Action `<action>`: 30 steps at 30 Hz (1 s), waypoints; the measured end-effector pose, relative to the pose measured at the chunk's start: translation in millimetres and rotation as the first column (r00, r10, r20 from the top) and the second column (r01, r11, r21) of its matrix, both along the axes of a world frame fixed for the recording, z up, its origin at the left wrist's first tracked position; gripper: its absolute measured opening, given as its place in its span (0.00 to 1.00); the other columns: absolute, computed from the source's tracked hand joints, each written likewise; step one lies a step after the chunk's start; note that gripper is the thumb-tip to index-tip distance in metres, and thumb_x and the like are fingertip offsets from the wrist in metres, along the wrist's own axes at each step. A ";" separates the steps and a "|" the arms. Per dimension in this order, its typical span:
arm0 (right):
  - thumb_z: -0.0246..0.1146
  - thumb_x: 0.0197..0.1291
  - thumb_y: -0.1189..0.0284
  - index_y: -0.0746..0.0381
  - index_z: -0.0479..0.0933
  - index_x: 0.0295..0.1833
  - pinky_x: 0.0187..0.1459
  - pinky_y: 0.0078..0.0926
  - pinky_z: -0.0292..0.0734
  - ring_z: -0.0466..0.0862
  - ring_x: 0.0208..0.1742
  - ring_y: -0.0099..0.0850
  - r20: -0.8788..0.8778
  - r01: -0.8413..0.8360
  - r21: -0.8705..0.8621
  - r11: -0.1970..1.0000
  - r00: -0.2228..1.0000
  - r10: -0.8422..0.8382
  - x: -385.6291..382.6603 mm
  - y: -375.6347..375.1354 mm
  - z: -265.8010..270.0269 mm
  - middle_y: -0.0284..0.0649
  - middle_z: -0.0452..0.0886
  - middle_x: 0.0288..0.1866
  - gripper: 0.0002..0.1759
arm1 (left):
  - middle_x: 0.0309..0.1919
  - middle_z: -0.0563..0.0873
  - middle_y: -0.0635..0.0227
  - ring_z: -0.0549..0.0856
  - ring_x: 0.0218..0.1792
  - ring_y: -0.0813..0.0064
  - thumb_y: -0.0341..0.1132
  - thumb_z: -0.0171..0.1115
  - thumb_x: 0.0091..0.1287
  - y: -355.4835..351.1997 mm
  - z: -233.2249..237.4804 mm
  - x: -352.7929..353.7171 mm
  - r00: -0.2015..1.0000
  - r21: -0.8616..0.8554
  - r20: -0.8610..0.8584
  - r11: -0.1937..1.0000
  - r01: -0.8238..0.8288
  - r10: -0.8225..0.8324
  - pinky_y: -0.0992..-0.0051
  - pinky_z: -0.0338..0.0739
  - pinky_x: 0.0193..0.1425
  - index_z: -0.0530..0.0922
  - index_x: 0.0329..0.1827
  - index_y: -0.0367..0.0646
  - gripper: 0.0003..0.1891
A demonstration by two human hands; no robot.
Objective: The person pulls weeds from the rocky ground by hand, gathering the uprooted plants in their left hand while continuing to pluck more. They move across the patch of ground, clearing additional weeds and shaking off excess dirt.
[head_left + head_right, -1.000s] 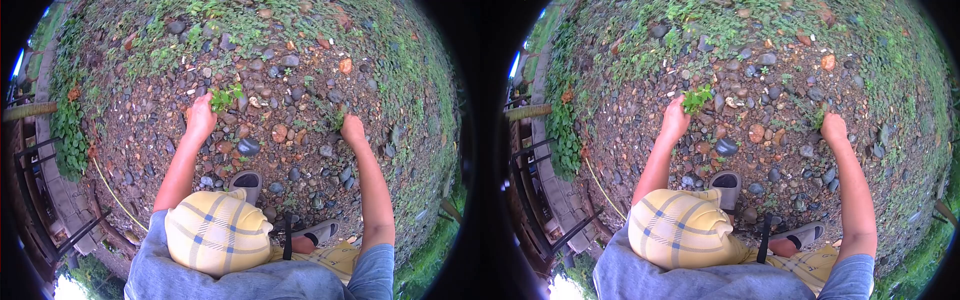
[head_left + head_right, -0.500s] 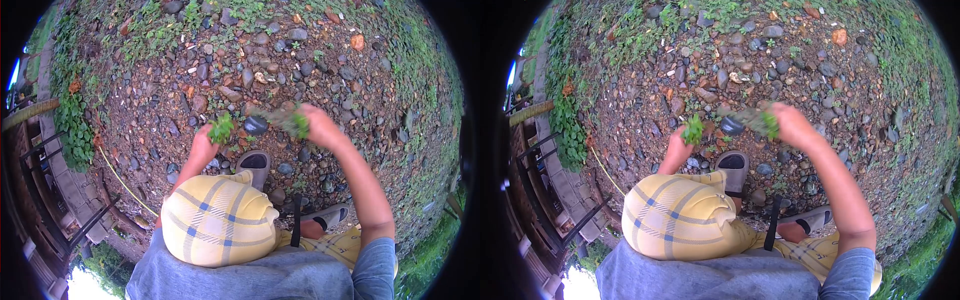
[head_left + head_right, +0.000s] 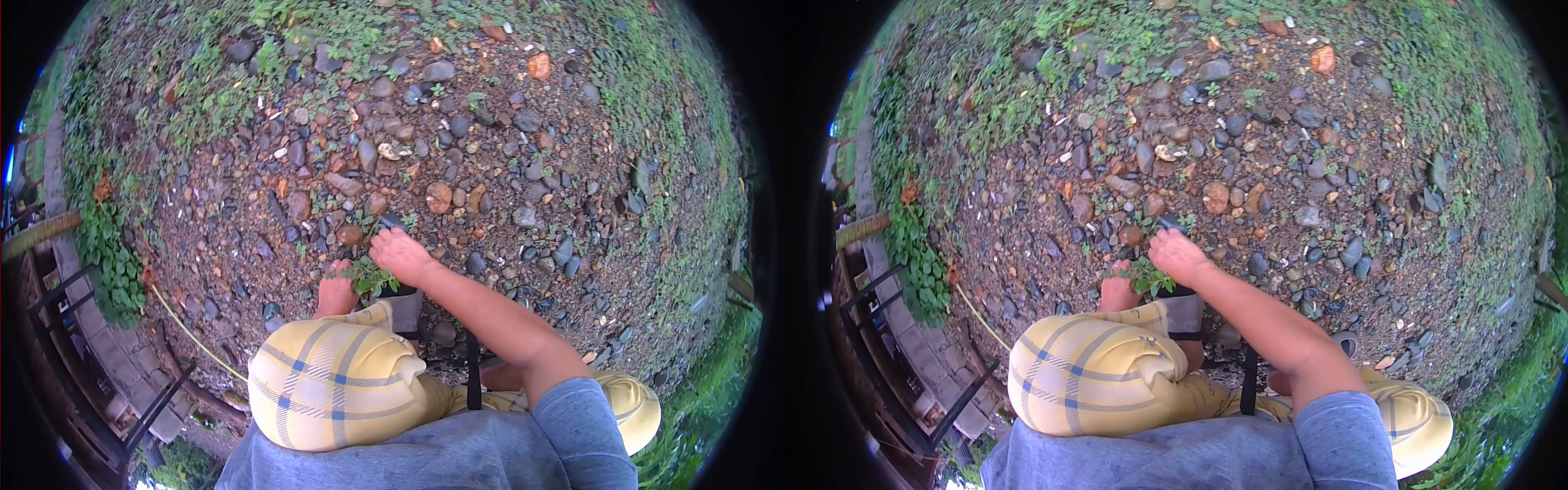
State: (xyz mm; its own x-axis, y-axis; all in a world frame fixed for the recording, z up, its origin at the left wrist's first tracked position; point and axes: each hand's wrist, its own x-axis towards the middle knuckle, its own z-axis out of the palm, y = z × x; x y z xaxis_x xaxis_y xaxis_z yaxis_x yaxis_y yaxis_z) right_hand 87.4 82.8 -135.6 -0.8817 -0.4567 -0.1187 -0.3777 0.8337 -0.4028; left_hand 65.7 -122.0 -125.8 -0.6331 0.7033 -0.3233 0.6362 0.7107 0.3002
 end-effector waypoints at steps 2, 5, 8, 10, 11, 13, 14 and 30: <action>0.56 0.53 0.70 0.55 0.81 0.34 0.43 0.28 0.67 0.74 0.45 0.29 -0.010 0.012 0.045 0.999 1.000 -0.012 2.0 -2.6 -1.2 0.31 0.78 0.36 0.08 | 0.38 0.76 0.62 0.76 0.43 0.60 0.33 0.64 0.47 2.2 1.0 -0.7 0.999 0.018 -0.033 1.000 0.007 -0.006 0.65 0.75 0.43 0.78 0.33 0.45 0.09; 0.56 0.53 0.70 0.55 0.81 0.33 0.44 0.28 0.67 0.74 0.46 0.29 -0.009 0.025 0.031 0.999 1.000 -0.024 3.1 -1.9 -0.2 0.31 0.78 0.36 0.08 | 0.37 0.76 0.63 0.77 0.43 0.60 0.32 0.65 0.46 4.3 -0.3 -4.2 1.000 -0.010 0.009 1.000 -0.004 0.004 0.64 0.76 0.43 0.78 0.31 0.44 0.08; 0.56 0.52 0.71 0.56 0.80 0.35 0.46 0.29 0.67 0.74 0.46 0.30 0.038 0.085 -0.018 0.996 0.996 -0.085 0.5 -4.9 -1.5 0.32 0.78 0.38 0.08 | 0.34 0.80 0.58 0.79 0.40 0.55 0.29 0.64 0.45 -0.5 -8.2 -5.9 0.986 0.129 0.090 0.980 -0.151 0.140 0.62 0.76 0.45 0.79 0.31 0.42 0.09; 0.55 0.50 0.73 0.59 0.79 0.36 0.48 0.33 0.70 0.75 0.47 0.33 0.129 0.173 -0.143 0.975 0.979 -0.155 -2.2 -4.2 1.2 0.37 0.78 0.39 0.09 | 0.30 0.81 0.53 0.80 0.38 0.50 0.28 0.64 0.46 1.9 -5.2 -12.7 0.968 0.209 0.148 0.950 -0.231 0.203 0.60 0.76 0.46 0.81 0.33 0.41 0.09; 0.56 0.48 0.75 0.60 0.79 0.36 0.48 0.34 0.71 0.76 0.47 0.34 0.166 0.226 -0.181 0.957 0.966 -0.197 -4.4 -4.0 1.8 0.38 0.78 0.39 0.09 | 0.30 0.81 0.53 0.80 0.38 0.50 0.28 0.64 0.46 2.8 -3.9 -15.2 0.956 0.209 0.171 0.939 -0.272 0.239 0.60 0.76 0.46 0.81 0.33 0.42 0.09; 0.57 0.44 0.77 0.62 0.78 0.35 0.49 0.37 0.73 0.77 0.47 0.38 0.248 0.333 -0.245 0.910 0.929 -0.273 -11.8 -0.4 9.0 0.41 0.77 0.39 0.10 | 0.30 0.80 0.54 0.80 0.39 0.50 0.28 0.64 0.47 -1.6 -9.0 -12.5 0.926 0.209 0.221 0.912 -0.352 0.306 0.60 0.76 0.45 0.81 0.33 0.42 0.09; 0.60 0.44 0.78 0.65 0.78 0.38 0.52 0.38 0.74 0.79 0.48 0.43 0.326 0.353 -0.250 0.902 0.907 -0.265 -18.1 4.9 11.9 0.45 0.78 0.41 0.11 | 0.32 0.81 0.53 0.80 0.39 0.51 0.27 0.63 0.48 -8.5 -18.8 -12.6 0.925 0.247 0.256 0.906 -0.344 0.282 0.60 0.75 0.44 0.81 0.35 0.42 0.10; 0.64 0.48 0.75 0.66 0.77 0.40 0.48 0.38 0.77 0.81 0.46 0.45 0.071 0.634 0.265 0.727 0.739 -0.670 -110.9 287.6 190.6 0.49 0.81 0.41 0.11 | 0.57 0.75 0.51 0.74 0.59 0.53 0.22 0.56 0.53 -38.2 37.2 -173.7 0.817 0.141 -0.059 0.815 -0.562 0.574 0.61 0.68 0.63 0.75 0.52 0.34 0.21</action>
State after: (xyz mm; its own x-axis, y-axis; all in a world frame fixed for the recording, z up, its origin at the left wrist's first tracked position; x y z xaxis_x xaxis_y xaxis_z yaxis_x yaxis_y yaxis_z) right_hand -23.5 370.4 55.0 -0.9136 0.2767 -0.2979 0.3416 0.9197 -0.1935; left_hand -108.0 -160.2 -88.6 -0.9543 0.2363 -0.1830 0.1587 0.9194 0.3599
